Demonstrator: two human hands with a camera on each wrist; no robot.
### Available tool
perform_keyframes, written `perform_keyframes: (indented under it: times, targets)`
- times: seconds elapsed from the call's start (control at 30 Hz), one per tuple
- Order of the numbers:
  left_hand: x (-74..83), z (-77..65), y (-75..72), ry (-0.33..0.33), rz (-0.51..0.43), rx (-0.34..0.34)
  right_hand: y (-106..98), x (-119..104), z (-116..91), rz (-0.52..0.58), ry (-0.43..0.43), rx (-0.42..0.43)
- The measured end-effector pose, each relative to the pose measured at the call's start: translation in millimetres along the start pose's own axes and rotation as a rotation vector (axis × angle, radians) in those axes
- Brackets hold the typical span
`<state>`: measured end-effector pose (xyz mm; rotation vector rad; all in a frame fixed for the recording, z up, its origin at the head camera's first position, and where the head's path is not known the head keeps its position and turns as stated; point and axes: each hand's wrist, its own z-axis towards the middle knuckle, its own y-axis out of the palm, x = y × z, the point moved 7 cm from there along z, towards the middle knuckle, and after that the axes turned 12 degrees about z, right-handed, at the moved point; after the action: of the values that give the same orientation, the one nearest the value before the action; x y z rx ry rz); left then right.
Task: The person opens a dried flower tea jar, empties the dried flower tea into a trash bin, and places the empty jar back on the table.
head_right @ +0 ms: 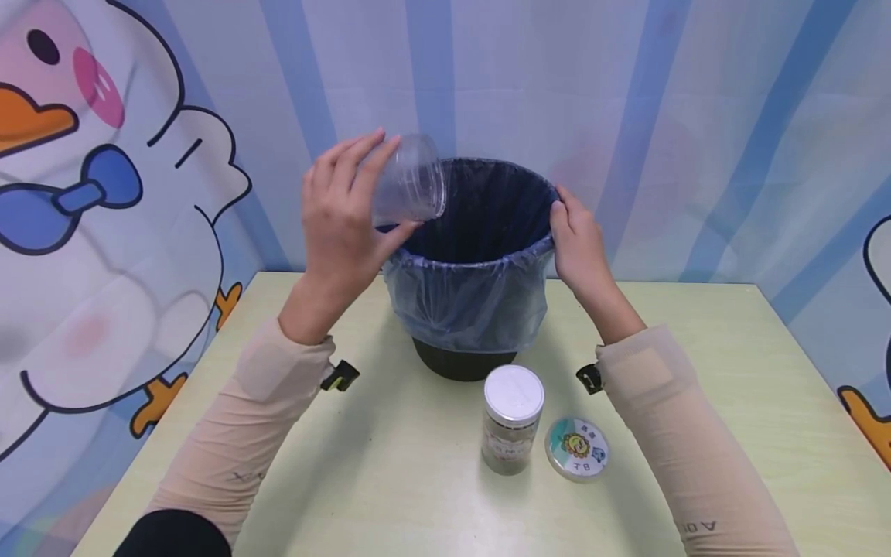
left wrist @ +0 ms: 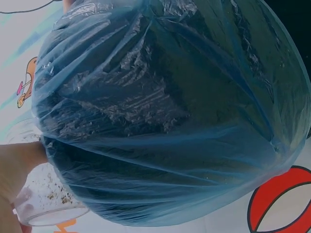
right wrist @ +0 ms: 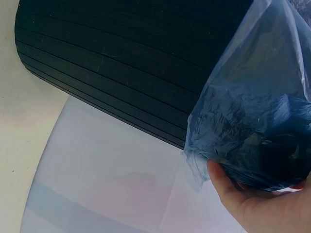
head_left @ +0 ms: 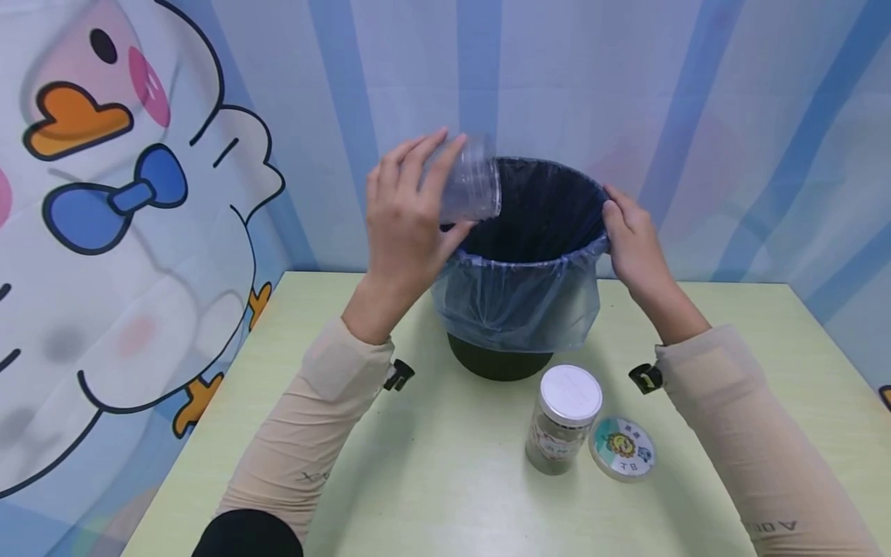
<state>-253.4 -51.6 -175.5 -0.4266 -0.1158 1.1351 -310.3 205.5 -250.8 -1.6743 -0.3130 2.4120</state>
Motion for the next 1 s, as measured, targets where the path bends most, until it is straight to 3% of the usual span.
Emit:
perform_keyframes:
  times: [0.37, 1.0]
  targets:
    - [-10.2, -2.6, -3.4, -0.145, -0.060, -0.001, 0.2, 0.1, -0.3, -0.004, -0.004, 0.005]
    - [-19.2, -6.0, -7.9, -0.255, -0.088, 0.026, 0.2, 0.6, -0.3, 0.005, 0.000, 0.007]
